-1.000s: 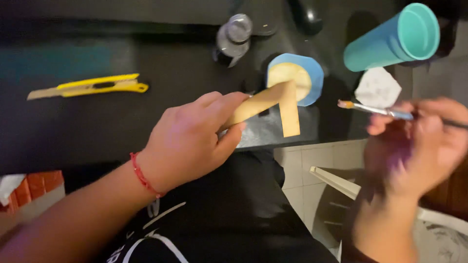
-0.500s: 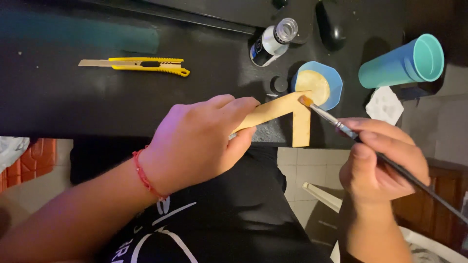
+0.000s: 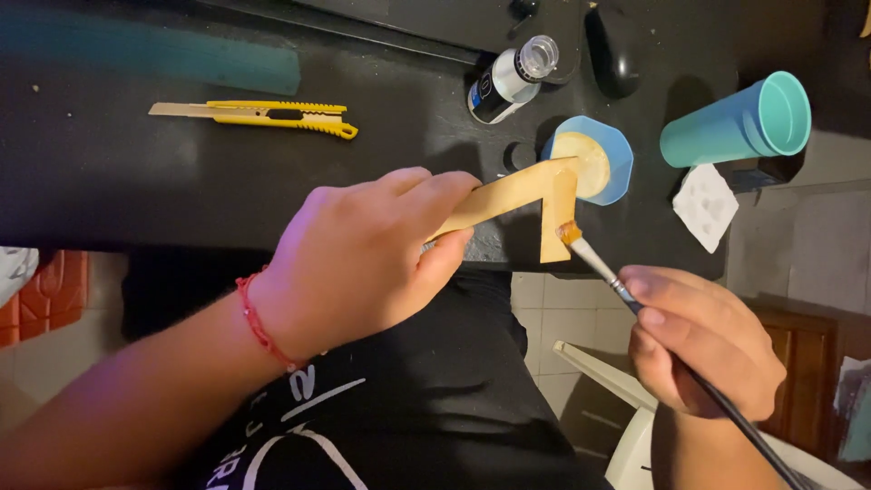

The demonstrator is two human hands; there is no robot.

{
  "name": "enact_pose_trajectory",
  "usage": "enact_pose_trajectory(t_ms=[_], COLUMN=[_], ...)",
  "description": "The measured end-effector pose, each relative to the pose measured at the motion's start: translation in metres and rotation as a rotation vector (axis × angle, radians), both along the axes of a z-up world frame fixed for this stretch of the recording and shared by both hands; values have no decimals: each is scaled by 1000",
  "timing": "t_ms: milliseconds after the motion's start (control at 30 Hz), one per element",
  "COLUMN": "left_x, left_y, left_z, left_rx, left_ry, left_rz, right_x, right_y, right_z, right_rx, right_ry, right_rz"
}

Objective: The person paints wooden letters with a light-colored substance using a paintbrush. They hold the letters in their left hand and apply the paint with their right hand, dipping the brush into a small blue container as needed. The person works on the letters while sitting, resting them on their lap.

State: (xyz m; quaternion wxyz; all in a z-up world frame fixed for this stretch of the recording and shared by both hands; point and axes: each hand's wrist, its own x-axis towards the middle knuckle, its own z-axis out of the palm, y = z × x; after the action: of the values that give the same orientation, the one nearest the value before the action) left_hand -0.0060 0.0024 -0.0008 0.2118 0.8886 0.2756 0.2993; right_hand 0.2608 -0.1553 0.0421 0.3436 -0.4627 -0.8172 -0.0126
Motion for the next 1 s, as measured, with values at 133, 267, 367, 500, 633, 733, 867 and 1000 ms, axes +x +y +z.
enact_pose_trajectory(t_ms=[133, 267, 367, 500, 633, 733, 867, 1000], left_x=[0, -2, -2, -3, -2, -4, -7, -10], left_y=[2, 2, 2, 1, -2, -5, -6, -4], left_z=[-1, -4, -2, 0, -1, -1, -1, -1], left_rx=[-26, -9, -30, -9, 62, 104, 156, 149], left_ry=[16, 14, 57, 58, 44, 34, 38, 22], left_rz=[8, 13, 31, 41, 31, 38, 52, 53], right_x=[1, -1, 22, 21, 26, 4, 5, 5], right_y=[-4, -4, -13, -9, -1, 15, 34, 31], right_z=[12, 19, 14, 32, 12, 22, 21, 20], right_rx=[-112, -146, -142, -207, -18, -9, -49, -119], right_ry=[-100, -130, -153, -184, 88, 93, 121, 180], right_rz=[49, 64, 94, 58, 20, -27, 16, 16])
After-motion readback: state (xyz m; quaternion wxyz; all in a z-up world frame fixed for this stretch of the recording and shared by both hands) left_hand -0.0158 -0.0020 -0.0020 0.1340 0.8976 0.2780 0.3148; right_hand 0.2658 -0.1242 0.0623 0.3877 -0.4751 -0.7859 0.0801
